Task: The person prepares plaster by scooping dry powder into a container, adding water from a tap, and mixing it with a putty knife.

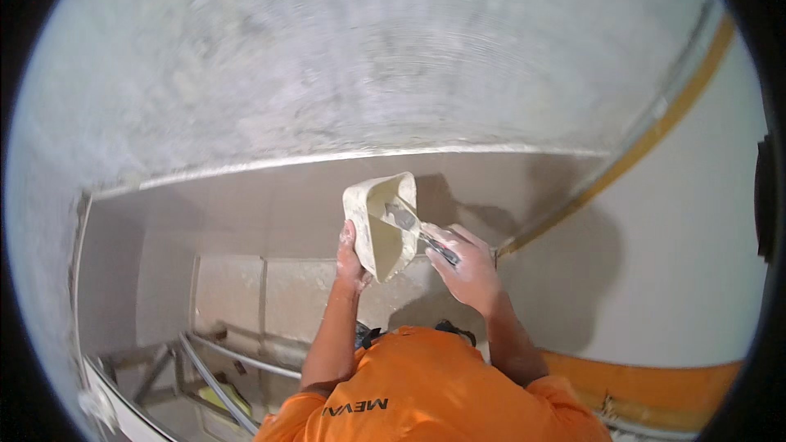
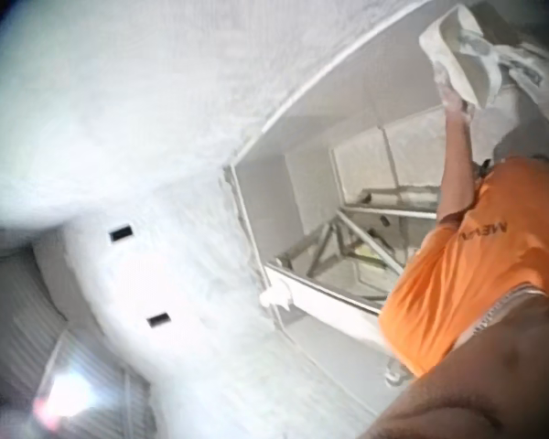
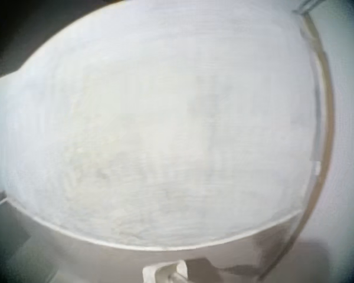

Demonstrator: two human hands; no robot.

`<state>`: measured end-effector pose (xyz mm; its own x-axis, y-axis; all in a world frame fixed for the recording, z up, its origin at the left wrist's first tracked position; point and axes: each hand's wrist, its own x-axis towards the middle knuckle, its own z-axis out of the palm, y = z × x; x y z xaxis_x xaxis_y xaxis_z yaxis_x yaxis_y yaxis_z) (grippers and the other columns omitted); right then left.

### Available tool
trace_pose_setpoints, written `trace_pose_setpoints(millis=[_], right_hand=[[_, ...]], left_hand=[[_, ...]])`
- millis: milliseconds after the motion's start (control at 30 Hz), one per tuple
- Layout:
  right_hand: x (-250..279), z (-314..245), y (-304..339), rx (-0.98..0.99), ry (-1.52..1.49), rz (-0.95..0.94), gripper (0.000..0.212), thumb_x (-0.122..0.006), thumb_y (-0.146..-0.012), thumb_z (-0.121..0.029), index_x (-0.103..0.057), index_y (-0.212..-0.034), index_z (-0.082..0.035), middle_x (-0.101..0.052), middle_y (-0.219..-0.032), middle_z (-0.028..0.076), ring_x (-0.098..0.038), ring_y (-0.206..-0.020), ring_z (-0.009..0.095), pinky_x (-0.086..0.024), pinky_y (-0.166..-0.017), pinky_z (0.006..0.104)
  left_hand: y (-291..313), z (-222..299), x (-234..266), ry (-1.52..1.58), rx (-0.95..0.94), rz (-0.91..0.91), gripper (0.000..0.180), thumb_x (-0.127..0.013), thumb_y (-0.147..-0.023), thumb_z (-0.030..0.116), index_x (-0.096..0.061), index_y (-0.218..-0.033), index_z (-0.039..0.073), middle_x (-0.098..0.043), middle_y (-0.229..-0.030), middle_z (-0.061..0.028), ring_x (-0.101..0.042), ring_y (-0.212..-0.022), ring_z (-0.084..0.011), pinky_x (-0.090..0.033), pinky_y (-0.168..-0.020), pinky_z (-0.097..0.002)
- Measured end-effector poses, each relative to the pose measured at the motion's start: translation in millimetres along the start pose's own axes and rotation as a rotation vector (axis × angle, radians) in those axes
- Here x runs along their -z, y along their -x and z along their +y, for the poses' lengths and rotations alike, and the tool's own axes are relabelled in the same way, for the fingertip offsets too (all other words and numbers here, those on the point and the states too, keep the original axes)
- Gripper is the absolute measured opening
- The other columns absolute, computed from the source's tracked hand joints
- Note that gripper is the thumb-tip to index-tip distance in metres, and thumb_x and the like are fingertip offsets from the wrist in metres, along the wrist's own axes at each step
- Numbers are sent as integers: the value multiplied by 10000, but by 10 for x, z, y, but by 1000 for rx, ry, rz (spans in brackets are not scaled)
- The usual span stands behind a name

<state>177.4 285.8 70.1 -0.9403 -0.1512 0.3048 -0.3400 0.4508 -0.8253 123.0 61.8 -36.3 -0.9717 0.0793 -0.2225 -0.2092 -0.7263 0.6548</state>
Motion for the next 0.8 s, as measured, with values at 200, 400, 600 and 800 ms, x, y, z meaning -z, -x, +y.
trace_pose_setpoints(millis=[200, 400, 600, 800], right_hand=[[268, 49, 278, -122, 491, -108, 363, -671, -899, -173, -689, -1251, -86, -654, -941, 153, -636, -891, 387, -512, -789, 480], [840, 301, 445, -20, 4, -25, 327, -660, -951, -209, -691, -1209, -10, -679, -838, 137, -619, -686, 246, -490, -640, 364], [1267, 342, 398, -450, -1121, 22, 325, -557, -1051, -273, -634, -1148, 28, -611, -792, 74, -476, -579, 103, -343, -488, 223], [1653, 400, 36, -258, -1106, 212, 350, -570, -1022, -190, -570, -1337, -36, -612, -890, 50, -533, -616, 99, -392, -524, 229]], left_hand=[[-111, -379, -640, -27, 78, -84, 693, -404, -1061, 604, -449, -1492, 63, -622, -1331, -154, -658, -1145, -325, -573, -959, -472], [-78, -480, -1071, 153, 65, -127, 637, -392, -1078, 562, -455, -1474, 67, -565, -1408, -156, -589, -1256, -338, -525, -1024, -523], [75, -490, -1434, 168, 232, -225, 596, -382, -1085, 533, -471, -1448, 69, -599, -1348, -152, -656, -1186, -328, -599, -955, -514], [119, -537, -1842, 103, 174, -232, 555, -398, -1086, 501, -498, -1407, 59, -642, -1279, -135, -713, -1071, -298, -668, -798, -446]])
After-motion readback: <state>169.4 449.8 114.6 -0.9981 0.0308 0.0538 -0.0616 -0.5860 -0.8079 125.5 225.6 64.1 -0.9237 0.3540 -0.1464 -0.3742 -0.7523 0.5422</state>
